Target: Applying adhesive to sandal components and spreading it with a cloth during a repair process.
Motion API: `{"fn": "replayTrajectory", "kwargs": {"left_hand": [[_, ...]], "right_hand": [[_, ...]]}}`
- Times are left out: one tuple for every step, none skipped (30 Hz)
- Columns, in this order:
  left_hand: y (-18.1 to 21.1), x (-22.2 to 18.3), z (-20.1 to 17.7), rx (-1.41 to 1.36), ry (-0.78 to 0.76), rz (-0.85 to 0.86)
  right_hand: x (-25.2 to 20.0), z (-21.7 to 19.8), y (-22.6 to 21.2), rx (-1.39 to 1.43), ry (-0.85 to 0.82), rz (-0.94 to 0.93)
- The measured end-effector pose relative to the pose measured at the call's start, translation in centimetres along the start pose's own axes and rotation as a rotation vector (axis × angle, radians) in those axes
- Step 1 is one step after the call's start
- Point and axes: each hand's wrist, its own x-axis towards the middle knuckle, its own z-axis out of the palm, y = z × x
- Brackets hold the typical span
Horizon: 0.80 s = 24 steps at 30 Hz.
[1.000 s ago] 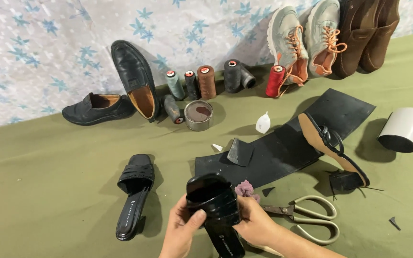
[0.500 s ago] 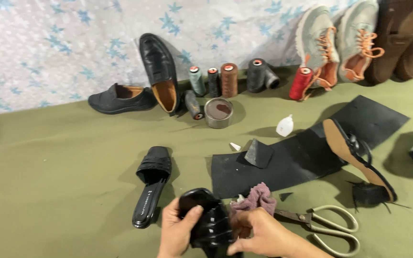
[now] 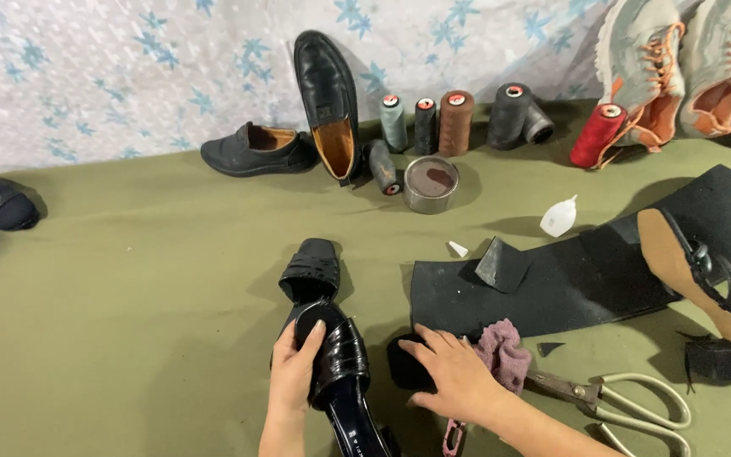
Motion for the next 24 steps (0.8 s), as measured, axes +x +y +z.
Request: {"fn": "replayTrajectory", "kwargs": {"left_hand": [[0.0, 0.0, 0.2, 0.031, 0.001, 0.009], [0.0, 0.1, 0.4, 0.063, 0.002, 0.018], [0.3, -0.1, 0.9, 0.063, 0.004, 0.018], [0.6, -0.3, 1.3, 0.1, -0.001, -0.029], [0.8, -0.6, 1.7, 0.139, -0.007, -0.076], [0.0, 0.0, 1.7, 0.14, -0.006, -0.077], [-0.9, 0.5, 1.7, 0.14, -0.049, -0.056], [-1.7, 0.9, 1.8, 0.14, -0.091, -0.034], [-1.9, 1.2, 1.9, 0.139, -0.094, -0.033], [-2.1, 1.4, 2.1, 0.102, -0.104, -0.092], [-2.4, 1.6, 2.3, 0.068, -0.114, -0.155], [-2.6, 1.8, 2.6, 0.068, -0.117, -0.156], [-2.9, 1.9, 2.9, 0.052, -0.129, -0.184], [-3.2, 1.9, 3.1, 0.035, -0.141, -0.211], [-3.1, 1.7, 3.6, 0.039, -0.142, -0.214], [-3.0, 1.5, 4.1, 0.055, -0.115, -0.253], [-2.8, 1.4, 4.7, 0.069, -0.09, -0.291], [-3.9, 2.1, 4.4, 0.071, -0.093, -0.292], [-5.1, 2.9, 4.2, 0.074, -0.132, -0.258], [-6.2, 3.7, 4.0, 0.077, -0.172, -0.223], [-6.5, 3.7, 4.3, 0.077, -0.173, -0.223], [-6.7, 3.7, 4.5, 0.064, -0.195, -0.191], [-6.9, 3.7, 4.7, 0.052, -0.217, -0.161], [-7.2, 3.8, 4.9, 0.054, -0.218, -0.161]], "right_hand": [[0.4, 0.4, -0.1, -0.061, -0.013, 0.008], [0.7, 0.9, -0.2, -0.122, -0.025, 0.016], [0.8, 0.9, -0.1, -0.121, -0.027, 0.015], [0.9, 0.9, 0.1, -0.12, -0.01, 0.019], [0.9, 1.1, 0.2, -0.118, 0.009, 0.025], [0.8, 0.8, 0.1, -0.117, 0.008, 0.025], [0.6, 0.4, 0.2, -0.052, 0.031, 0.05], [0.4, 0.1, 0.2, 0.013, 0.055, 0.075], [0.0, -0.7, 0.0, 0.011, 0.057, 0.076], [-0.5, -1.4, -0.2, 0.074, 0.089, 0.132], [-1.0, -2.1, -0.4, 0.14, 0.118, 0.189], [-1.5, -3.3, -0.7, 0.141, 0.119, 0.192], [-2.0, -4.5, -1.1, 0.243, 0.179, 0.325], [-2.5, -5.6, -1.4, 0.346, 0.241, 0.457], [-2.9, -6.0, -0.7, 0.35, 0.24, 0.461], [-3.3, -6.5, 0.0, 0.48, 0.362, 0.467], [-3.7, -7.1, 0.8, 0.606, 0.487, 0.47], [-4.2, -7.0, 1.4, 0.607, 0.489, 0.473], [-4.6, -6.9, 2.0, 0.662, 0.59, 0.443], [-5.0, -6.9, 2.6, 0.717, 0.692, 0.411], [-5.4, -7.0, 2.6, 0.716, 0.693, 0.41], [-5.7, -7.1, 2.6, 0.718, 0.705, 0.391], [-6.1, -7.1, 2.6, 0.721, 0.717, 0.372], [-6.2, -6.7, 2.8, 0.723, 0.718, 0.373]]}}
